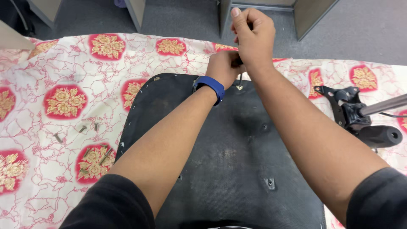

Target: The person uses a screwdriver to tighten screws into the underside of a black chair seat. They repeatedly insert and tighten screws at multiple locations on the seat base while the chair mechanism remains nearby.

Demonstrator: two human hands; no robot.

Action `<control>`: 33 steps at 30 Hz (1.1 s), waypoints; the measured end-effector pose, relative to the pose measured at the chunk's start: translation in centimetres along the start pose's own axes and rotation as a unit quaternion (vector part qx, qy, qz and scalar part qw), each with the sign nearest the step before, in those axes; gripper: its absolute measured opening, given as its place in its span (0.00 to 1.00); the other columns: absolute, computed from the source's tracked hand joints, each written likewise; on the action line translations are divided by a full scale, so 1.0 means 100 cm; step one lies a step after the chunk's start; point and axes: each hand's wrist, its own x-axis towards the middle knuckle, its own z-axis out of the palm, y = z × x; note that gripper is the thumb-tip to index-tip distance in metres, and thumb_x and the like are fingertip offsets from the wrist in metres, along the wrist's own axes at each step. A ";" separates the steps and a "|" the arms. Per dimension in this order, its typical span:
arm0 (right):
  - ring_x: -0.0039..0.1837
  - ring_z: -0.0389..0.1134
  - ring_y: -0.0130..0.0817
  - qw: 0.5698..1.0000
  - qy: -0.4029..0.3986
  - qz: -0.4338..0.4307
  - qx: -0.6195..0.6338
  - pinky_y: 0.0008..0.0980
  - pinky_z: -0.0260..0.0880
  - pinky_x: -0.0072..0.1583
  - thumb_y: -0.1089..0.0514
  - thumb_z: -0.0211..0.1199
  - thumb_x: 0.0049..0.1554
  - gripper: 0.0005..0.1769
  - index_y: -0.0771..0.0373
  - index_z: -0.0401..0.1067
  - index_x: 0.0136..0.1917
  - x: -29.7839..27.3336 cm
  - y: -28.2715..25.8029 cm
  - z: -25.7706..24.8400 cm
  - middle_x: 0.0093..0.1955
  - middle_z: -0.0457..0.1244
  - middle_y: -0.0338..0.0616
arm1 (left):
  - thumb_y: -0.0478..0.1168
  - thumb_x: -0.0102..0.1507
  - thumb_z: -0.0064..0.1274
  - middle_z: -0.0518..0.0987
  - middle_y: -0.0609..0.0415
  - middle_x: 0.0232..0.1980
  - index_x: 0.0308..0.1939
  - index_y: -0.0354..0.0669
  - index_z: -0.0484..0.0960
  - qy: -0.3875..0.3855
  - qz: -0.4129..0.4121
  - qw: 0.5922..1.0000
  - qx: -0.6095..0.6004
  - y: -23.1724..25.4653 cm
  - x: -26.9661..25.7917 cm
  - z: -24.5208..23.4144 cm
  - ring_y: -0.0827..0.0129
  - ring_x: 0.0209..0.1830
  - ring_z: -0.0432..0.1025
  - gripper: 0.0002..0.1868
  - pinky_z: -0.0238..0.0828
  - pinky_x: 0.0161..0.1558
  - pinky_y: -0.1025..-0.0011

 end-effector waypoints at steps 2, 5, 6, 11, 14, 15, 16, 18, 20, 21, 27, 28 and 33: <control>0.32 0.60 0.24 0.997 0.052 0.051 0.014 0.29 0.60 0.35 0.47 0.57 0.69 0.25 0.62 0.64 0.33 -0.002 0.007 -0.008 0.30 0.61 0.37 | 0.39 0.56 0.65 0.88 0.50 0.40 0.45 0.39 0.87 -0.013 -0.012 1.000 0.008 -0.005 0.003 0.005 0.66 0.42 0.84 0.14 0.78 0.45 0.69; 0.26 0.55 0.27 0.974 0.046 0.183 0.124 0.32 0.52 0.31 0.36 0.56 0.68 0.35 0.57 0.56 0.27 0.001 0.018 -0.022 0.24 0.54 0.37 | 0.40 0.59 0.66 0.87 0.46 0.42 0.45 0.37 0.87 -0.036 0.006 0.998 0.049 -0.015 0.007 0.017 0.62 0.42 0.83 0.13 0.77 0.46 0.67; 0.25 0.53 0.28 0.960 -0.001 0.211 0.187 0.32 0.52 0.31 0.35 0.57 0.68 0.35 0.57 0.55 0.27 0.006 0.020 -0.035 0.24 0.53 0.38 | 0.39 0.60 0.64 0.87 0.46 0.42 0.48 0.37 0.85 -0.036 0.006 0.999 0.007 -0.020 0.005 0.018 0.62 0.43 0.83 0.15 0.77 0.47 0.66; 0.25 0.55 0.31 0.924 -0.116 0.283 0.231 0.33 0.57 0.31 0.33 0.57 0.65 0.36 0.56 0.57 0.26 0.025 0.022 -0.041 0.24 0.54 0.40 | 0.36 0.60 0.64 0.86 0.43 0.45 0.48 0.34 0.83 0.009 -0.015 1.000 0.008 -0.016 0.001 0.020 0.61 0.45 0.82 0.14 0.77 0.48 0.66; 0.30 0.62 0.31 0.961 -0.085 0.211 0.159 0.32 0.64 0.36 0.31 0.57 0.65 0.35 0.59 0.63 0.30 0.020 0.027 -0.028 0.28 0.60 0.42 | 0.34 0.58 0.62 0.86 0.45 0.44 0.53 0.37 0.83 0.008 -0.023 0.999 -0.040 -0.020 -0.004 0.015 0.63 0.45 0.82 0.18 0.78 0.47 0.67; 0.32 0.64 0.31 0.974 -0.051 0.162 0.151 0.32 0.65 0.38 0.30 0.58 0.66 0.35 0.59 0.65 0.31 0.022 0.029 -0.027 0.30 0.62 0.42 | 0.35 0.59 0.61 0.87 0.45 0.44 0.52 0.38 0.83 0.001 -0.042 0.999 -0.016 -0.020 0.000 0.016 0.62 0.44 0.83 0.17 0.78 0.47 0.67; 0.35 0.65 0.31 0.983 -0.020 0.116 0.143 0.31 0.66 0.39 0.29 0.58 0.66 0.35 0.59 0.66 0.33 0.022 0.033 -0.024 0.33 0.63 0.43 | 0.35 0.60 0.61 0.87 0.45 0.43 0.51 0.38 0.84 -0.005 -0.066 0.998 0.006 -0.021 0.004 0.017 0.62 0.43 0.83 0.15 0.78 0.47 0.67; 0.31 0.61 0.31 0.982 0.023 0.141 0.125 0.32 0.61 0.35 0.27 0.58 0.64 0.36 0.57 0.60 0.31 0.023 0.037 -0.020 0.29 0.58 0.41 | 0.36 0.60 0.61 0.87 0.46 0.43 0.50 0.38 0.84 -0.011 -0.062 0.998 0.011 -0.022 0.011 0.020 0.62 0.43 0.84 0.14 0.78 0.47 0.67; 0.27 0.57 0.31 0.976 0.035 0.169 0.134 0.34 0.58 0.32 0.26 0.57 0.62 0.37 0.56 0.55 0.29 0.023 0.038 -0.023 0.26 0.54 0.40 | 0.35 0.58 0.64 0.87 0.46 0.44 0.48 0.36 0.83 -0.004 -0.009 1.000 -0.023 -0.023 0.012 0.022 0.63 0.45 0.84 0.15 0.79 0.48 0.68; 0.26 0.55 0.31 0.971 0.024 0.186 0.152 0.35 0.58 0.31 0.26 0.56 0.62 0.37 0.55 0.53 0.28 0.024 0.037 -0.031 0.25 0.52 0.39 | 0.34 0.57 0.63 0.87 0.45 0.44 0.50 0.37 0.83 0.003 -0.007 1.000 -0.015 -0.024 0.009 0.023 0.63 0.45 0.83 0.17 0.78 0.48 0.68; 0.29 0.61 0.34 0.961 0.028 0.214 0.174 0.36 0.63 0.35 0.24 0.55 0.60 0.38 0.57 0.59 0.28 0.023 0.024 -0.055 0.27 0.57 0.42 | 0.34 0.61 0.60 0.87 0.44 0.43 0.53 0.37 0.84 0.013 -0.027 1.000 0.010 -0.009 0.014 0.029 0.63 0.42 0.82 0.16 0.76 0.46 0.67; 0.30 0.64 0.35 0.969 0.040 0.188 0.155 0.36 0.67 0.36 0.23 0.55 0.60 0.40 0.59 0.63 0.28 0.016 0.024 -0.055 0.27 0.60 0.43 | 0.34 0.61 0.60 0.87 0.44 0.43 0.53 0.37 0.83 -0.005 -0.032 0.999 -0.005 -0.009 0.012 0.028 0.64 0.42 0.83 0.16 0.77 0.46 0.67; 0.25 0.56 0.35 0.930 0.087 0.287 0.214 0.36 0.58 0.31 0.24 0.56 0.58 0.39 0.57 0.57 0.24 -0.001 0.019 -0.060 0.23 0.54 0.42 | 0.34 0.59 0.63 0.87 0.45 0.42 0.51 0.35 0.82 -0.060 -0.032 0.997 -0.033 -0.007 0.012 0.031 0.65 0.43 0.83 0.17 0.76 0.46 0.69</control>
